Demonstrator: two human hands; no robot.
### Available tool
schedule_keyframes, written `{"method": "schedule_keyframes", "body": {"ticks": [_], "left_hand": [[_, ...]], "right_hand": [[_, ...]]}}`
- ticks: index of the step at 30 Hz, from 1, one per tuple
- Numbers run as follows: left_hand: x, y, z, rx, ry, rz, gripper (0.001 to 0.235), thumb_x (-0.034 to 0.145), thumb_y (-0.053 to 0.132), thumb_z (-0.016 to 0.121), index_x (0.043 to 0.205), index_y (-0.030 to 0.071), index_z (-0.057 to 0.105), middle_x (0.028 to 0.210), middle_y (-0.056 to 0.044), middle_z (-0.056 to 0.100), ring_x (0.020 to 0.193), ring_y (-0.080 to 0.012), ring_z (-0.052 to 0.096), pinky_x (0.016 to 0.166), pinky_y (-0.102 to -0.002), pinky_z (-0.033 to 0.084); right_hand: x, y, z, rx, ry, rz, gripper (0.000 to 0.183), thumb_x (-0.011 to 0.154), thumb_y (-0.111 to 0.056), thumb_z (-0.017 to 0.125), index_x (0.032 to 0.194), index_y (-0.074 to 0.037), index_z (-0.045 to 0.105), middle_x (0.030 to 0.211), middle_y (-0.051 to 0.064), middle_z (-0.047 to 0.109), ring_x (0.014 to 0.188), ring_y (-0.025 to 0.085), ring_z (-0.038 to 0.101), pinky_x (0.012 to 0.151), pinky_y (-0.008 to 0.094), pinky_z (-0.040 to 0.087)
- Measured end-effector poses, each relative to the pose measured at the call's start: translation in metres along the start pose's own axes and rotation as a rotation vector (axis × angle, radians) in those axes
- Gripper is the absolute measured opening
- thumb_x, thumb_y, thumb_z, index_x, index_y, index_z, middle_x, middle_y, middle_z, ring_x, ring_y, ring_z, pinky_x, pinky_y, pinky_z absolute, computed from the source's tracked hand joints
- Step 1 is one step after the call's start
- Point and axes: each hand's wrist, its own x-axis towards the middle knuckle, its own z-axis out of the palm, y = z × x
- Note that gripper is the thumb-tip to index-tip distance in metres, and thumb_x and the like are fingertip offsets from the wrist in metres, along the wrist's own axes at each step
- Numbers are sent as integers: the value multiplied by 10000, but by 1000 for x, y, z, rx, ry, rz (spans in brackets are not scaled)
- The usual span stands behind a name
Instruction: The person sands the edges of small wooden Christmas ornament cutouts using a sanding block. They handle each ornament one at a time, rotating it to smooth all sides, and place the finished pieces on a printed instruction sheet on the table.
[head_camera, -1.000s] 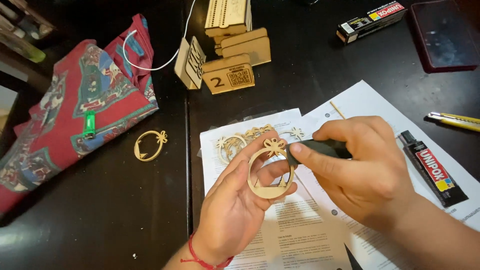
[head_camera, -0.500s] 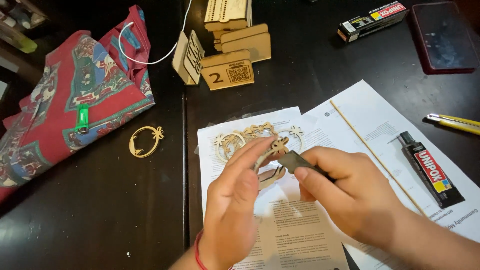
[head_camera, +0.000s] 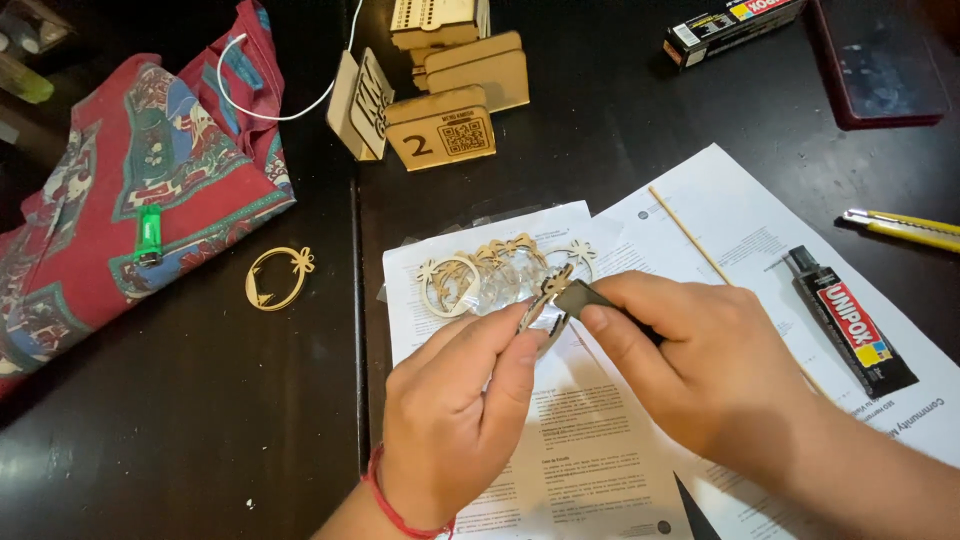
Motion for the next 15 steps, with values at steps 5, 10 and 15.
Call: {"method": "schedule_keyframes", "body": {"ticks": [5, 10, 15], "left_hand": [[3, 0, -1, 40, -24, -124, 192, 963, 146, 534, 980, 72, 711, 824, 1, 730, 739, -162, 677, 683, -287, 539], [3, -5, 0, 31, -63, -85, 172, 958, 116, 536, 991, 51, 691, 782, -18, 674, 688, -171, 614, 662, -290, 515], [3, -3, -3, 74, -76, -20, 191, 965, 115, 533, 1036, 36, 692, 915, -31, 736, 787, -181, 687, 697, -295, 557]], "right_hand": [[4, 0, -2, -56, -24, -24, 282, 954, -423, 478, 825, -245, 655, 657, -43, 700, 655, 261, 596, 641, 364, 454], [9, 5, 6, -150, -104, 11, 248, 961, -443, 453, 939, -299, 653, 642, 1, 688, 705, 293, 633, 672, 425, 455], [6, 19, 18, -160, 211, -377, 189, 977, -310, 512, 969, -213, 674, 625, 6, 622, 565, 324, 557, 630, 446, 459]]}}
